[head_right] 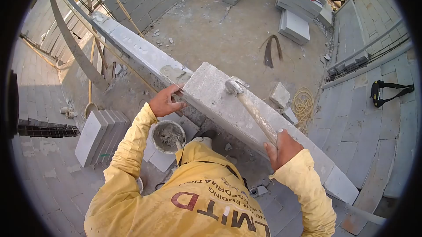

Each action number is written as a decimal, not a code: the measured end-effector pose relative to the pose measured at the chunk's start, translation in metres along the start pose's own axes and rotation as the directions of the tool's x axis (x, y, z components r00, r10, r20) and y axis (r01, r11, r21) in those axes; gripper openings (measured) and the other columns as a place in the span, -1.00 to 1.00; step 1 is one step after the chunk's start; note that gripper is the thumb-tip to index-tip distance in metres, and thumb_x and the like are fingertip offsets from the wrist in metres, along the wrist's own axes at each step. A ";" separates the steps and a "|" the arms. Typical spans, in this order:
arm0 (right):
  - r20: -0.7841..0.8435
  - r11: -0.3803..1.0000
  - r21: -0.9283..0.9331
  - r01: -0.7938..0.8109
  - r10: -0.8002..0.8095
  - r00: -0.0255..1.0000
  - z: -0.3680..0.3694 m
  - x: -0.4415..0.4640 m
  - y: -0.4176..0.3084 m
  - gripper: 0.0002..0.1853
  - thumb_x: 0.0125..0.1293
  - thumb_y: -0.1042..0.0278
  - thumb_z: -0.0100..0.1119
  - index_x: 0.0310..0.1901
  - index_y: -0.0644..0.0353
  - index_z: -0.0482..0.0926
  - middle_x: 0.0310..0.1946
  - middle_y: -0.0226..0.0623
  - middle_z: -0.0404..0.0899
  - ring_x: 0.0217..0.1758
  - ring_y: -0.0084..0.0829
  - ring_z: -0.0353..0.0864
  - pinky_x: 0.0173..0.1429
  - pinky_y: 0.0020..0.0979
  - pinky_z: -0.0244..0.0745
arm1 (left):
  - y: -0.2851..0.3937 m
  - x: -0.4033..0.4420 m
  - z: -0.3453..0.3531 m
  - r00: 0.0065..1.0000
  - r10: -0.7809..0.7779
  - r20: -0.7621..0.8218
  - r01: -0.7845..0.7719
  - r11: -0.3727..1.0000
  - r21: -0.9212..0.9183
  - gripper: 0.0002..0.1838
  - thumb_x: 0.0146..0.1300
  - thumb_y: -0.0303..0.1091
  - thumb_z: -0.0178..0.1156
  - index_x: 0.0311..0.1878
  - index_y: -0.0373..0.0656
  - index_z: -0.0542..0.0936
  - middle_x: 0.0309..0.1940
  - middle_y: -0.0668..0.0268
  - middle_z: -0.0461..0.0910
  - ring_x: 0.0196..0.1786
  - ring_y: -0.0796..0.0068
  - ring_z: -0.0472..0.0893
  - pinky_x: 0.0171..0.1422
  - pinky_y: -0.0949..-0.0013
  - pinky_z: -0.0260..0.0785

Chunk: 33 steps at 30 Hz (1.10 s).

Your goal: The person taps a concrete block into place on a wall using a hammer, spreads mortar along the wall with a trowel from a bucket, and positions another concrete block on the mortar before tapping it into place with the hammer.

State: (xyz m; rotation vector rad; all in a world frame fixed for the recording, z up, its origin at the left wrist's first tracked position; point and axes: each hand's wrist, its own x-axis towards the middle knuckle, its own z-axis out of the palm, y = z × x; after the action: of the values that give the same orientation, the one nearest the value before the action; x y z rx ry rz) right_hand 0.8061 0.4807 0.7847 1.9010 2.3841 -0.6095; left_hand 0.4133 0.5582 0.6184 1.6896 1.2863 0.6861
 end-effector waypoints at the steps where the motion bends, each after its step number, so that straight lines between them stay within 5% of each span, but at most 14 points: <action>1: -0.009 1.000 0.024 0.017 -0.017 1.000 0.000 -0.002 -0.002 -0.59 0.36 0.19 0.23 0.01 0.36 0.40 -0.32 0.20 0.58 -0.26 0.30 0.59 -0.20 0.00 0.51 | -0.003 0.007 0.001 1.000 0.011 0.004 -0.011 0.994 -0.104 -0.39 0.26 -0.28 0.33 0.36 -0.23 0.43 0.10 0.21 0.57 0.10 0.41 0.54 0.15 0.36 0.43; 4: -0.083 0.991 0.106 0.081 -0.073 0.994 -0.021 -0.003 -0.016 -0.67 0.36 0.22 0.23 -0.05 0.32 0.47 -0.42 0.11 0.58 -0.31 0.22 0.61 -0.25 -0.07 0.50 | -0.021 0.035 0.007 0.983 -0.054 -0.174 -0.035 0.880 -0.473 -0.43 0.43 -0.18 0.13 0.41 -0.27 0.37 0.26 0.11 0.51 0.26 0.30 0.51 0.37 0.25 0.32; 7: -0.193 0.979 0.180 0.091 -0.056 0.980 -0.041 -0.005 -0.030 -0.66 0.43 0.14 0.17 -0.04 0.29 0.46 -0.47 -0.03 0.53 -0.48 -0.04 0.56 -0.28 -0.16 0.49 | -0.026 0.066 0.037 0.978 0.006 -0.209 -0.161 0.659 -0.734 -0.44 0.53 -0.07 -0.05 0.41 -0.28 0.39 0.30 0.19 0.51 0.29 0.41 0.50 0.39 0.32 0.29; 8: -0.322 0.967 0.132 0.218 -0.167 0.932 -0.043 -0.005 -0.023 -0.62 0.47 0.05 0.14 -0.10 0.29 0.45 -0.53 -0.26 0.44 -0.59 -0.39 0.41 -0.44 -0.33 0.41 | -0.020 0.068 0.046 0.980 0.016 -0.196 -0.162 0.632 -0.758 -0.42 0.54 -0.03 -0.09 0.40 -0.28 0.40 0.28 0.20 0.53 0.27 0.41 0.51 0.41 0.33 0.27; 11: -0.443 0.865 0.455 0.211 0.014 0.897 -0.064 -0.016 -0.030 -0.60 0.50 0.01 0.09 -0.09 0.27 0.44 -0.52 -0.42 0.37 -0.62 -0.64 0.31 -0.56 -0.53 0.28 | -0.009 0.070 0.058 0.991 0.024 -0.134 -0.125 0.555 -0.823 -0.38 0.56 0.06 -0.16 0.38 -0.27 0.42 0.23 0.22 0.56 0.24 0.43 0.53 0.42 0.35 0.25; 17: -0.594 0.686 0.589 0.427 0.009 0.805 -0.048 -0.006 -0.024 -0.60 0.51 0.00 0.07 -0.03 0.25 0.39 -0.52 -0.47 0.31 -0.67 -0.72 0.19 -0.62 -0.66 0.16 | -0.012 0.080 0.056 0.994 -0.088 -0.062 -0.005 0.544 -0.839 -0.39 0.54 0.09 -0.13 0.30 -0.25 0.51 0.14 0.24 0.61 0.15 0.46 0.57 0.32 0.38 0.32; 19: -0.441 0.832 0.482 0.275 -0.041 0.897 -0.026 0.001 -0.017 -0.60 0.51 0.00 0.07 -0.03 0.25 0.39 -0.51 -0.42 0.39 -0.67 -0.69 0.30 -0.59 -0.56 0.27 | -0.022 0.083 0.054 0.994 -0.078 -0.071 -0.002 0.663 -0.749 -0.40 0.53 0.10 -0.10 0.25 -0.25 0.55 0.09 0.24 0.63 0.10 0.47 0.58 0.28 0.38 0.34; 21: -0.242 0.967 -0.081 0.243 -0.256 0.936 -0.005 0.018 -0.001 -0.67 0.46 0.14 0.12 -0.06 0.30 0.42 -0.57 -0.08 0.51 -0.57 -0.13 0.55 -0.40 -0.21 0.44 | -0.027 0.086 0.059 0.987 -0.035 -0.157 -0.079 0.746 -0.662 -0.39 0.53 0.09 -0.16 0.19 -0.28 0.60 0.02 0.19 0.68 0.05 0.41 0.61 0.25 0.34 0.35; 23: 0.026 0.992 -0.074 0.105 -0.103 0.994 -0.006 0.021 -0.001 -0.63 0.39 0.24 0.20 0.04 0.36 0.41 -0.41 0.11 0.56 -0.41 0.14 0.61 -0.34 -0.17 0.48 | -0.023 0.086 0.058 0.983 -0.023 -0.184 -0.096 0.788 -0.609 -0.38 0.52 0.08 -0.18 0.16 -0.28 0.62 -0.03 0.16 0.70 0.02 0.38 0.62 0.22 0.32 0.36; 26: -0.155 0.972 0.013 0.236 -0.231 0.960 -0.042 0.019 -0.019 -0.68 0.47 0.14 0.11 -0.06 0.28 0.43 -0.53 -0.13 0.51 -0.59 -0.19 0.51 -0.42 -0.28 0.42 | 0.002 0.075 0.048 0.985 -0.072 -0.157 -0.044 0.771 -0.635 -0.40 0.50 0.10 -0.12 0.14 -0.27 0.63 -0.03 0.19 0.69 0.01 0.41 0.62 0.20 0.33 0.38; 29: -0.314 0.889 0.415 0.196 -0.062 0.947 -0.070 0.015 -0.030 -0.66 0.51 0.08 0.07 -0.09 0.25 0.44 -0.55 -0.36 0.44 -0.64 -0.50 0.39 -0.50 -0.45 0.31 | 0.010 0.072 0.046 0.987 -0.094 -0.132 -0.022 0.731 -0.682 -0.42 0.49 0.09 -0.06 0.14 -0.26 0.62 -0.03 0.20 0.68 0.00 0.44 0.61 0.19 0.35 0.39; 30: -0.445 0.785 0.542 0.300 -0.034 0.895 -0.064 0.020 -0.038 -0.65 0.53 0.03 0.02 -0.10 0.22 0.44 -0.57 -0.53 0.34 -0.62 -0.73 0.25 -0.52 -0.59 0.17 | 0.006 0.075 0.048 0.985 -0.105 -0.138 -0.018 0.731 -0.682 -0.41 0.49 0.08 -0.09 0.15 -0.27 0.63 -0.03 0.18 0.69 -0.01 0.41 0.62 0.19 0.33 0.38; 33: -0.353 0.809 0.496 0.317 -0.146 0.924 -0.041 0.036 -0.021 -0.65 0.52 0.06 0.04 -0.08 0.26 0.44 -0.53 -0.42 0.43 -0.61 -0.56 0.37 -0.49 -0.46 0.33 | 0.002 0.077 0.050 0.987 -0.129 -0.099 0.012 0.665 -0.747 -0.40 0.49 0.06 -0.13 0.18 -0.29 0.61 -0.01 0.15 0.69 0.02 0.39 0.62 0.21 0.32 0.37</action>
State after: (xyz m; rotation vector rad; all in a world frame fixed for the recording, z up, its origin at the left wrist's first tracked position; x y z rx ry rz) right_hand 0.7855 0.5238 0.8185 2.0162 2.9123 -1.2221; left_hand 0.4801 0.6150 0.5912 0.9077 0.9463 1.1221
